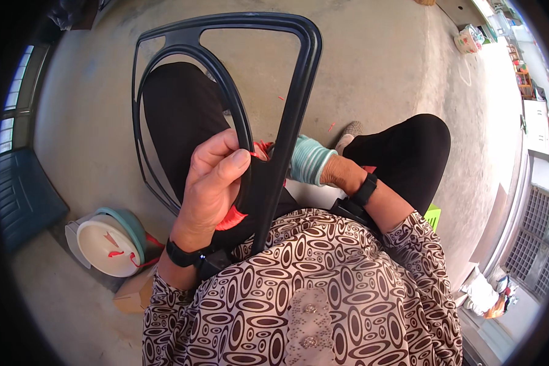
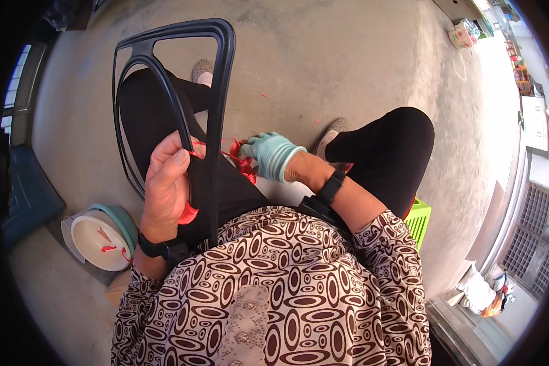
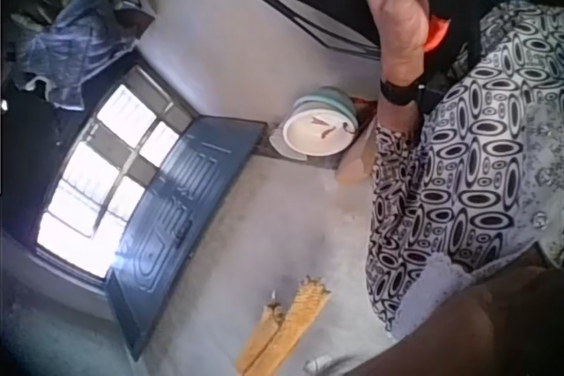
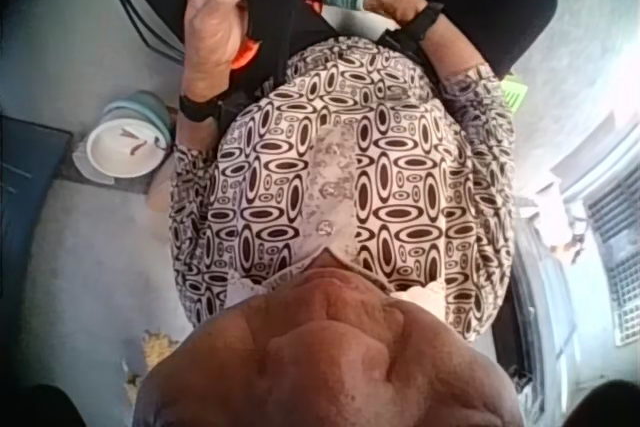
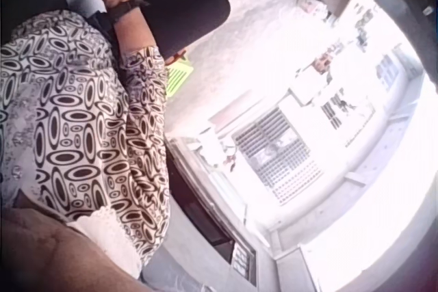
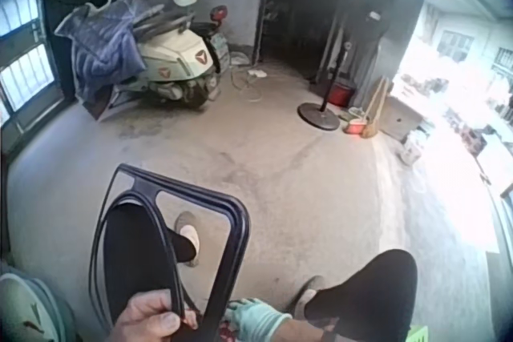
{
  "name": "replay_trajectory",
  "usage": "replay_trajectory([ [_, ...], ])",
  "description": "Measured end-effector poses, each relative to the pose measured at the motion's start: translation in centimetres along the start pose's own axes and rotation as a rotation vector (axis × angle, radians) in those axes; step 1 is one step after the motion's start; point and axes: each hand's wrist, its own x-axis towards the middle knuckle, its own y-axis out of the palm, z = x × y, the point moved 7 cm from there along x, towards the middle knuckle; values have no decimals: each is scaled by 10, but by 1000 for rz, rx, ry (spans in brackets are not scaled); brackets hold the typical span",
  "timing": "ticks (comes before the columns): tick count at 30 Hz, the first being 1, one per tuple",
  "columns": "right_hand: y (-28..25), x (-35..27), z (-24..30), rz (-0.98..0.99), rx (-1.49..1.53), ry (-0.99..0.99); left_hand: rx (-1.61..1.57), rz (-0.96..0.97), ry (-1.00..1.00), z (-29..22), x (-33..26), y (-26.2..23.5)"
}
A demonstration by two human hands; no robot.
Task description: The recorder is winding a red plastic cord around a black circular frame, likely for furniture manufacturing.
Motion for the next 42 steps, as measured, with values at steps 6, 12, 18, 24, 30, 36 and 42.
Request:
replay_trajectory([
  [6, -17, -21, 14, -199, 35, -89, -16, -24, -8, 7, 0, -9],
  [12, -60, -110, -50, -252, 1350, 461, 31, -94, -50, 16, 5, -22],
  [18, -108, -166, -42, -727, 1659, -8, 150, -184, -52, 21, 7, -31],
  [24, -113, -164, -51, -1098, 1818, 87, 144, -248, 60, 18, 3, -30],
  [30, -128, -207, -85, -1511, 1796, 21, 96, -221, -48, 28, 5, -35],
  [36, -104, -179, -87, -1063, 1712, 442, 5, -144, -196, 34, 9, -23],
  [42, -98, -109, -23, -310, 1237, 533, 101, -19, -127, 31, 20, -7],
])
